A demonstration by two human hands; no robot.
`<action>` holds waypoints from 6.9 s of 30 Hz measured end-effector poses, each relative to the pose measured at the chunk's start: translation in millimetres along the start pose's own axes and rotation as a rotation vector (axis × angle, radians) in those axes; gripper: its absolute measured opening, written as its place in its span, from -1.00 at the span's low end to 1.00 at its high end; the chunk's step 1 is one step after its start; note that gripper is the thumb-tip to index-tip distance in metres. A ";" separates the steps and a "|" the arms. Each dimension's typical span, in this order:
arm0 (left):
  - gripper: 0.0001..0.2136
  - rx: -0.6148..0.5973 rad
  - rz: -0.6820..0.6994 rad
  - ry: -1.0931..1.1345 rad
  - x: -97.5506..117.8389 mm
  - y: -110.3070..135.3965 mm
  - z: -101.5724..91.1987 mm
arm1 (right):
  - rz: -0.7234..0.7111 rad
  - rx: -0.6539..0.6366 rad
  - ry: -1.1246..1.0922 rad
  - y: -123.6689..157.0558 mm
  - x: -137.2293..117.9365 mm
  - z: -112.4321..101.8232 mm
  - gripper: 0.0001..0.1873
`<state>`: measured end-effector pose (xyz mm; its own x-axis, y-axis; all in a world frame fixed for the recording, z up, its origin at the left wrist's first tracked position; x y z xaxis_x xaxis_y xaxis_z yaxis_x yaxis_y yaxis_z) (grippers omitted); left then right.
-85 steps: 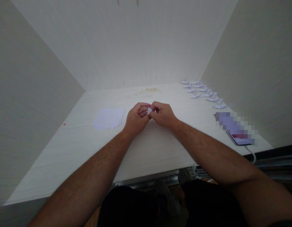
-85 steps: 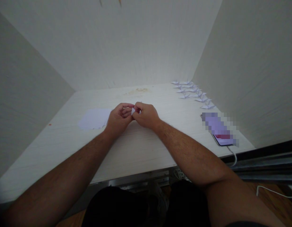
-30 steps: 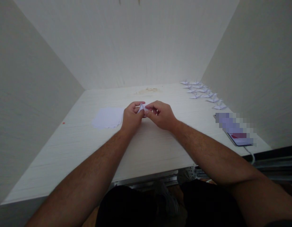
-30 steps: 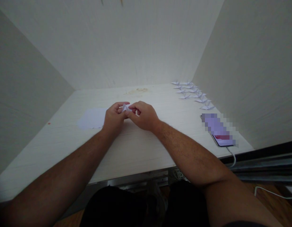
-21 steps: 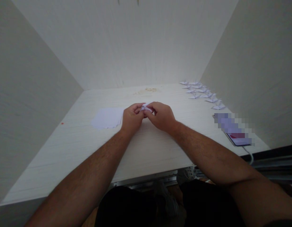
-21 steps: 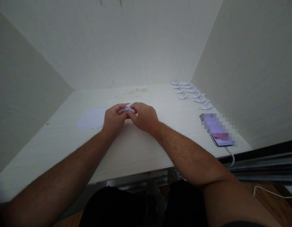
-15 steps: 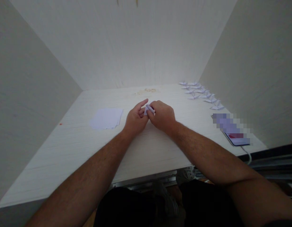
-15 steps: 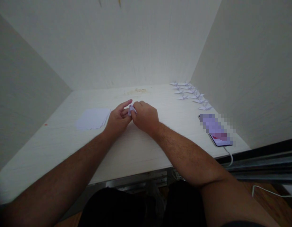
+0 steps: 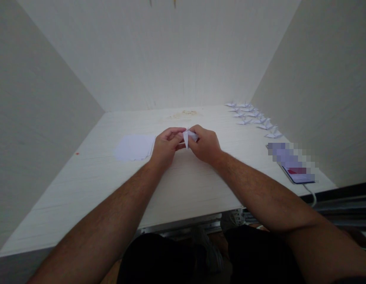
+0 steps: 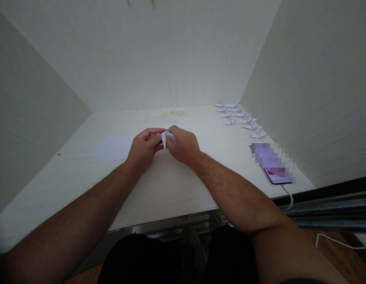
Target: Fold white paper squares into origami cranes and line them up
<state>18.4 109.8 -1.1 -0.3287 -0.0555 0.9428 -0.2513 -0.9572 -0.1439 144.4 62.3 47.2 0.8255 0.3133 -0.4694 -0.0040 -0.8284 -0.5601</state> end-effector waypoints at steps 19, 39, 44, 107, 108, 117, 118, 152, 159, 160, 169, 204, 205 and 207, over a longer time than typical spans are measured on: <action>-0.71 -0.020 -0.013 0.036 -1.7 1.5 -0.5 | -0.061 0.047 -0.011 -3.0 0.4 0.4 -0.85; -0.66 0.007 0.183 -0.330 12.6 0.2 0.5 | 0.109 -0.090 0.017 -2.6 10.7 9.4 -0.79; -0.68 0.007 0.201 -0.358 9.2 -1.5 -0.9 | 0.154 -0.065 -0.131 -1.9 20.9 11.7 -0.76; -0.83 0.048 0.045 -0.184 7.1 6.1 0.8 | 0.171 -0.108 -0.578 -6.6 24.5 13.3 -0.79; -0.83 0.055 0.042 -0.178 6.5 5.6 -0.7 | 0.150 -0.120 -0.569 -7.0 22.1 12.2 -0.78; -0.78 0.044 -0.005 -0.114 2.4 3.2 -4.5 | 0.061 -0.129 -0.602 -11.2 17.3 10.1 -0.83; -0.77 0.033 -0.021 -0.101 1.4 3.1 -4.4 | 0.055 -0.135 -0.609 -11.8 17.6 10.4 -0.83; -0.66 -0.170 -0.169 0.009 -7.9 6.8 8.4 | 0.258 -0.316 -0.774 -13.1 42.2 26.8 -0.83; -0.70 -0.171 -0.166 0.034 -8.3 6.5 7.6 | 0.257 -0.294 -0.841 -14.0 41.5 23.1 -0.87; -0.71 -0.165 -0.167 0.033 -8.9 6.5 7.1 | 0.261 -0.298 -0.854 -13.8 41.4 23.8 -0.86; -0.48 -0.128 -0.186 0.051 -7.7 6.0 5.7 | 0.343 -0.313 -0.941 -10.2 39.8 28.1 -0.83; -0.71 -0.155 -0.190 -0.241 -15.2 4.9 3.4 | 0.426 -0.287 -0.783 -4.6 39.3 33.4 -0.86; -0.72 -0.160 -0.196 -0.236 -16.3 4.9 3.3 | 0.425 -0.287 -0.785 -4.6 39.7 33.6 -0.86; -0.75 -0.160 -0.208 -0.215 -18.1 4.7 2.9 | 0.422 -0.288 -0.796 -4.6 40.3 33.9 -0.87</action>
<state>25.8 105.5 -17.9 -0.0598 0.0611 0.9963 -0.4379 -0.8986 0.0288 158.6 94.5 7.7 0.1594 0.0983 -0.9823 0.0124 -0.9952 -0.0975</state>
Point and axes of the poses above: each hand's wrist, its own y-axis away from the middle knuckle, its own z-axis out of the palm, x = y × z, the point moved 10 cm from there along -y, towards the middle knuckle, and after that the axes turned 4 degrees about y, right-handed, at the moved point
